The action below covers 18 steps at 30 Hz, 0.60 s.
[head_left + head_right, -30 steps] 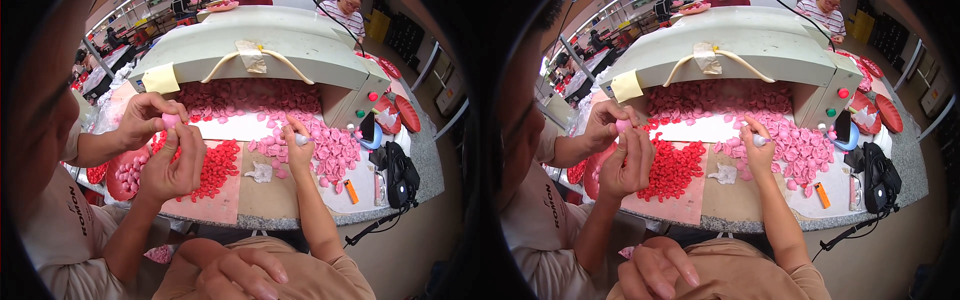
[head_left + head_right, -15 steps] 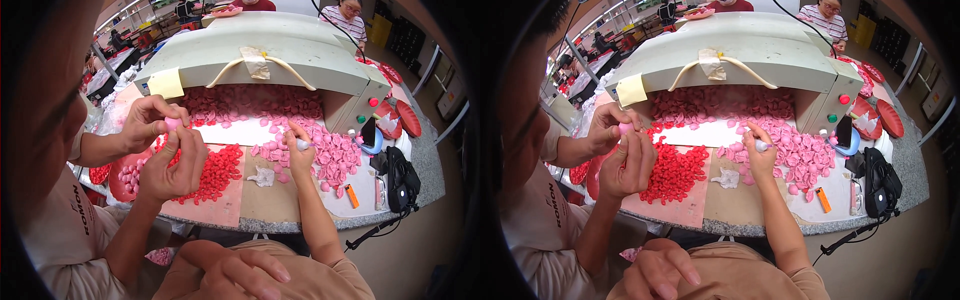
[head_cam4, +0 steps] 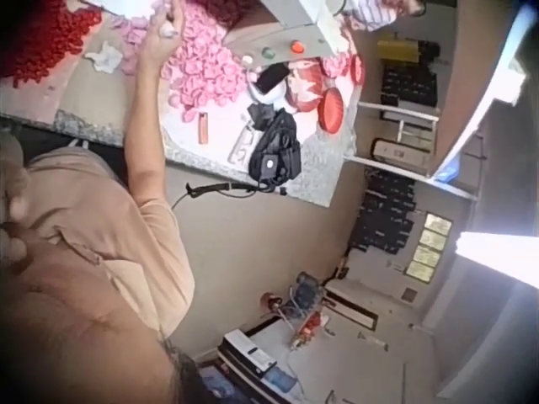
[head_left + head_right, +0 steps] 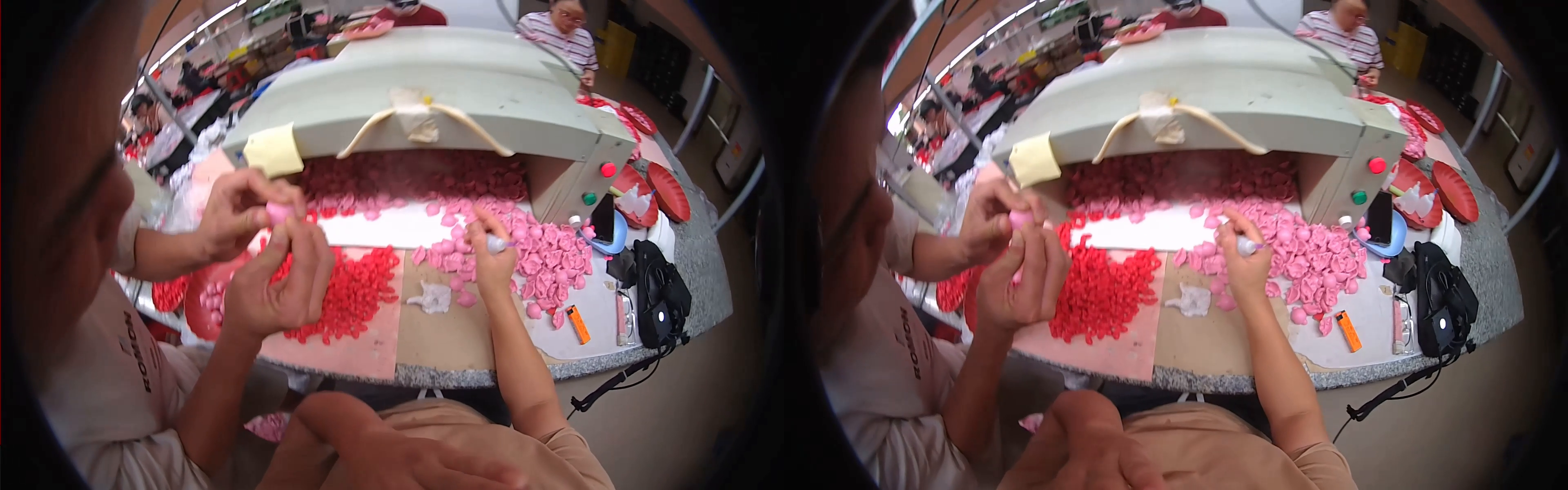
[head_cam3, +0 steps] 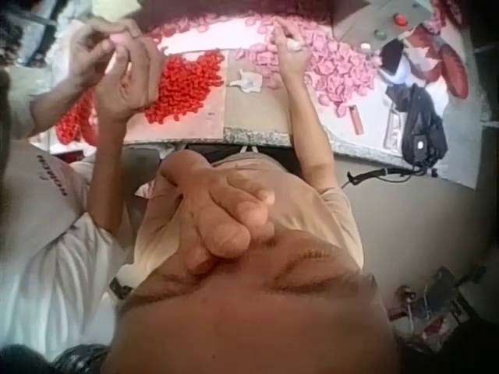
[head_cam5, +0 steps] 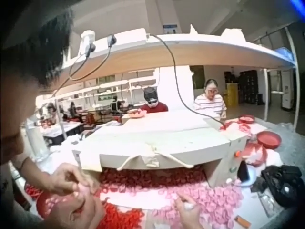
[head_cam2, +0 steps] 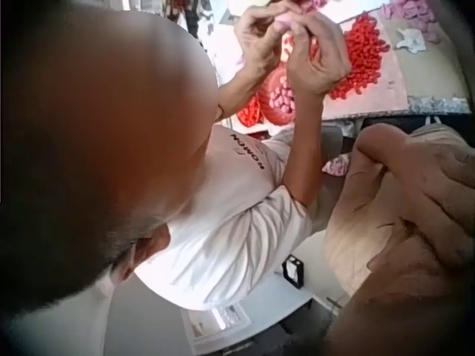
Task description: Assembling small pink and white plastic components, likely for a toy, at a factory workbench using a small applicator bottle.
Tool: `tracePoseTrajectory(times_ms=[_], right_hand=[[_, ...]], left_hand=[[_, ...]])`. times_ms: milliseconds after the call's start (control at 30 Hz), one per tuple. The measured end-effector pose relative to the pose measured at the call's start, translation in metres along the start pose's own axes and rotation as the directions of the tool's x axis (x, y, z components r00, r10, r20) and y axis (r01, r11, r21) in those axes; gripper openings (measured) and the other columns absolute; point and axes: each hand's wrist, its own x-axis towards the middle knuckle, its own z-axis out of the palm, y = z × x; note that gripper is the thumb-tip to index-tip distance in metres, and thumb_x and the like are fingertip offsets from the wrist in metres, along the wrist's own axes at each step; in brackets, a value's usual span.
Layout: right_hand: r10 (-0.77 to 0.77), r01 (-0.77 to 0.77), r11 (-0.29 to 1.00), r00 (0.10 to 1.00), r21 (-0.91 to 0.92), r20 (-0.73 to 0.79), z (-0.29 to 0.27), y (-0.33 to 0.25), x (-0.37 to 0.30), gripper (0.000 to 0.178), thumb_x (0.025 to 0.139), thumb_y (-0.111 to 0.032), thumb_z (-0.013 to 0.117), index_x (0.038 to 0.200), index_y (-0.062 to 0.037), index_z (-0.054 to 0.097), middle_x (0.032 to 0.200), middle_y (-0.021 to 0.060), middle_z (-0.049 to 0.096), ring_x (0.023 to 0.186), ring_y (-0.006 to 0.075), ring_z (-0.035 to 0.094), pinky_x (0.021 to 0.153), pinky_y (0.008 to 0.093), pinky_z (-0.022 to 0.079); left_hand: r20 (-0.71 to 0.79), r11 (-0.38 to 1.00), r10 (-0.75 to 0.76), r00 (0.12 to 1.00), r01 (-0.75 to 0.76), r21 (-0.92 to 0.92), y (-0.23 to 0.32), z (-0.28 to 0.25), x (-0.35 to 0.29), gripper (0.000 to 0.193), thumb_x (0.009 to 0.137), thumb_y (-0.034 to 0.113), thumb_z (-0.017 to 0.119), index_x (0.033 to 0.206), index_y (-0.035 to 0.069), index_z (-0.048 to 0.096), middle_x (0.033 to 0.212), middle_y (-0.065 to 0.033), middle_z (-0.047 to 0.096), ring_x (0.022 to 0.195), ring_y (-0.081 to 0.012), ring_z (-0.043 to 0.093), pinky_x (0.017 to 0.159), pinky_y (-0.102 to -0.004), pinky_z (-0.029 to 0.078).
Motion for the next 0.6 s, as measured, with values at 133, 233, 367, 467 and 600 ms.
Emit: tracePoseTrajectory(times_ms=[133,233,367,467,600], right_hand=[[-0.028,0.025,0.998,0.997,0.05,0.069,0.014,0.001,-0.003,0.029,0.088,-0.012,0.06,0.114,0.0005,0.059,0.086,0.0008,0.057,0.074,0.007,0.054,0.066,0.0199,0.045],[-0.023,0.018,0.998,0.995,0.052,0.098,0.023,-0.004,-0.007,0.03,0.087,-0.011,0.06,0.115,-0.0009,0.058,0.088,0.0003,0.056,0.076,0.0066,0.054,0.066,0.0191,0.044],[-0.035,0.036,0.999,0.997,-0.021,0.069,0.008,0.001,-0.001,0.03,0.087,-0.01,0.061,0.115,-0.0012,0.058,0.089,0.0,0.056,0.075,0.0063,0.054,0.066,0.0193,0.044],[-0.015,0.013,1.0,0.996,0.028,0.082,0.01,-0.005,-0.002,0.03,0.087,-0.011,0.061,0.115,-0.0009,0.058,0.088,0.0002,0.056,0.075,0.0063,0.055,0.066,0.0192,0.045],[-0.001,-0.007,0.996,0.995,0.087,0.095,0.019,-0.013,-0.007,0.03,0.088,-0.012,0.06,0.116,-0.0007,0.058,0.087,0.0003,0.057,0.074,0.0064,0.055,0.065,0.0188,0.045]], left_hand=[[0.15,0.975,-0.115,0.982,0.083,0.207,0.027,-0.024,0.008,0.032,0.085,0.021,0.066,0.108,-0.001,0.06,0.113,-0.0093,0.06,0.102,-0.0226,0.058,0.09,-0.0332,0.044],[0.197,0.914,-0.165,0.966,0.075,0.4,0.021,-0.066,-0.01,0.042,0.084,0.022,0.067,0.117,-0.001,0.055,0.124,-0.0111,0.054,0.107,-0.0261,0.056,0.089,-0.0286,0.046],[0.273,0.973,-0.058,0.96,-0.007,0.233,-0.009,-0.059,-0.012,0.036,0.084,0.018,0.065,0.114,-0.001,0.056,0.118,-0.0115,0.056,0.102,-0.0246,0.057,0.085,-0.0276,0.047],[0.238,0.989,0.013,0.971,-0.047,0.139,0.006,-0.05,-0.042,0.031,0.084,0.013,0.064,0.111,-0.001,0.057,0.112,-0.0118,0.058,0.097,-0.023,0.058,0.081,-0.0266,0.048],[0.155,0.994,0.07,0.985,-0.082,0.075,0.024,0.017,-0.077,0.024,0.085,0.008,0.063,0.107,-0.001,0.059,0.104,-0.0122,0.06,0.091,-0.021,0.06,0.076,-0.0252,0.049]])
